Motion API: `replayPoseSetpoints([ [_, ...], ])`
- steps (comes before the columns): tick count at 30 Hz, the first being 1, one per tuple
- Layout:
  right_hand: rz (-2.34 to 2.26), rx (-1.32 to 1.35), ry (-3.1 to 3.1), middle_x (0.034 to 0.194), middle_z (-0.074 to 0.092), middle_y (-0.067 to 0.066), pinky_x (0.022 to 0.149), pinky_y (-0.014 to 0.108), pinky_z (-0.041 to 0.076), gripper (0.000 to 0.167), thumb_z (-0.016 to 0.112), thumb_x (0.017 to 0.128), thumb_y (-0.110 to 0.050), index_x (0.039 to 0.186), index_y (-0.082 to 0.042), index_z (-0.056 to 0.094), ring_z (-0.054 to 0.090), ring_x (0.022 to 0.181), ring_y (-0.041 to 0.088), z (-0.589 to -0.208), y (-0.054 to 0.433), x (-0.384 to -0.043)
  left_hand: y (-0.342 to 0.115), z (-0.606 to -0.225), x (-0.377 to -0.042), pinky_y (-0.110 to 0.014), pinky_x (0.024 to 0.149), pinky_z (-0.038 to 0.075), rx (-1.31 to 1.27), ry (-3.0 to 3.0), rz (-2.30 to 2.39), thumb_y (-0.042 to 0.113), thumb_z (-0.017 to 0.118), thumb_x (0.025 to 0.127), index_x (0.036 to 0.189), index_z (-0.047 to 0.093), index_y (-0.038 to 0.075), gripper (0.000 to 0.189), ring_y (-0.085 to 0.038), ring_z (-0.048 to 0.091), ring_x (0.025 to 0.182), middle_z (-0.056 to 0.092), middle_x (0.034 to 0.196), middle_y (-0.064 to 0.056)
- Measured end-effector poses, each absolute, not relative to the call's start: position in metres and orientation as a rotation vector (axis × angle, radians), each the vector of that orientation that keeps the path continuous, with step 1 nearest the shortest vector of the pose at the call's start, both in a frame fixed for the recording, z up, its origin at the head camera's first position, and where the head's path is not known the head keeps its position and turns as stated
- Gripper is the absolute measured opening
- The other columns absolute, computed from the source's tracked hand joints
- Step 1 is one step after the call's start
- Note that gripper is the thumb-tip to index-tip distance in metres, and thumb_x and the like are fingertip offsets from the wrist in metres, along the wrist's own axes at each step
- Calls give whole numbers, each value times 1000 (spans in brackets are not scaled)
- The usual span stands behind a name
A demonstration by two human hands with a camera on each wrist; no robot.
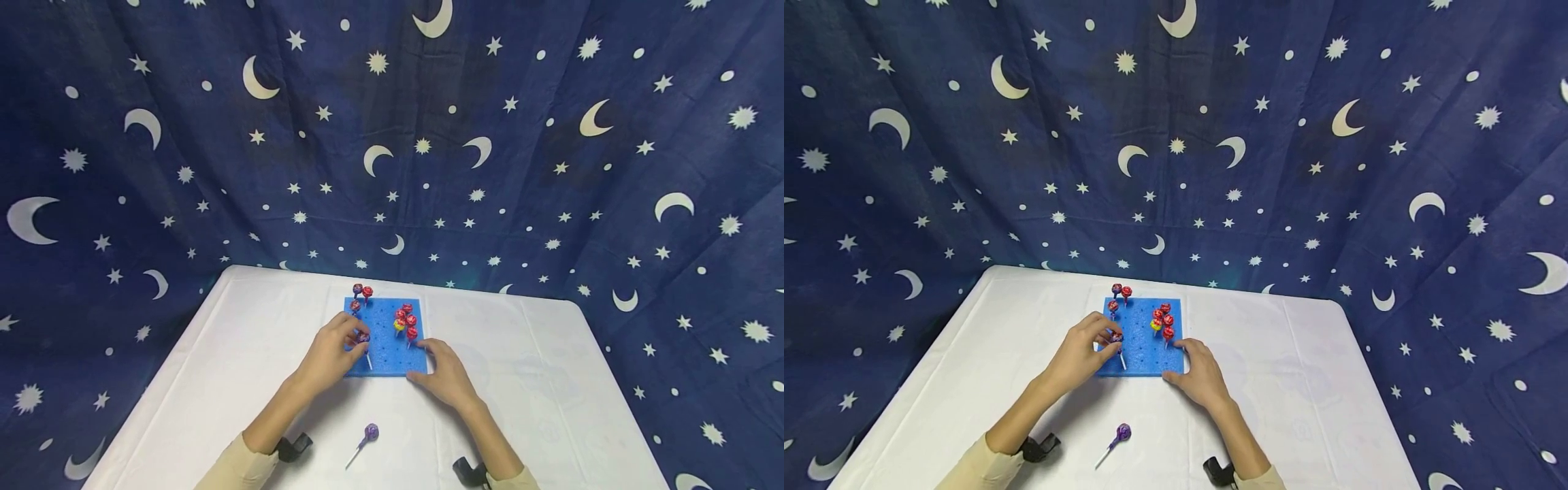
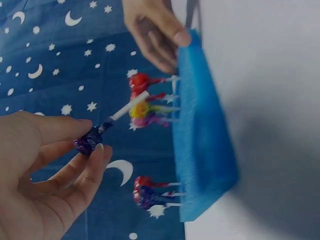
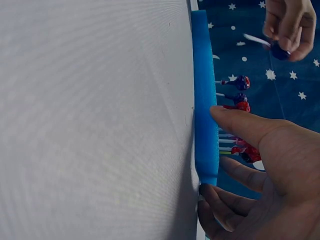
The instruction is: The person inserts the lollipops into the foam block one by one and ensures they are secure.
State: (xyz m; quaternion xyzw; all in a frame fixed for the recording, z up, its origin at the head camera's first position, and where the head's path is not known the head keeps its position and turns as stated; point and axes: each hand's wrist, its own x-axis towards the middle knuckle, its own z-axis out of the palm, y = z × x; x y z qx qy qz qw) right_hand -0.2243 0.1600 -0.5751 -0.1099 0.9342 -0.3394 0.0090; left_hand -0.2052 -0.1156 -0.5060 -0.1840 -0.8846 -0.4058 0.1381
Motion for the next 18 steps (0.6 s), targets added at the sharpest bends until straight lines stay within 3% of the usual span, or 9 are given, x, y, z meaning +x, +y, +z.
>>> replayPoseSetpoints([
  [5,-1070,-344,2917,147,59,10,118,57,41,64,91,81,-37,136,-19,65,50,142,35,-576,160,-224,-117,-495,-223,-41,74,65,-552,-2473,-1128,2,84,86,104,73,11,22,-18,71,83,68,101,-4],
  [12,-1086,-379,2917,146,59,10,117,57,42,63,90,81,-37,135,-18,65,50,141,36,-576,161,-225,-118,-493,-238,-33,76,64,-533,-2455,-1059,-1,83,86,103,74,10,23,-17,71,86,69,104,-4],
  [18,-1082,-375,2922,146,59,10,117,56,42,62,90,82,-38,135,-19,65,50,142,35,-575,162,-225,-119,-497,-246,-37,76,65,-513,-2448,-1051,1,83,86,102,74,12,22,-19,71,83,66,105,-4],
])
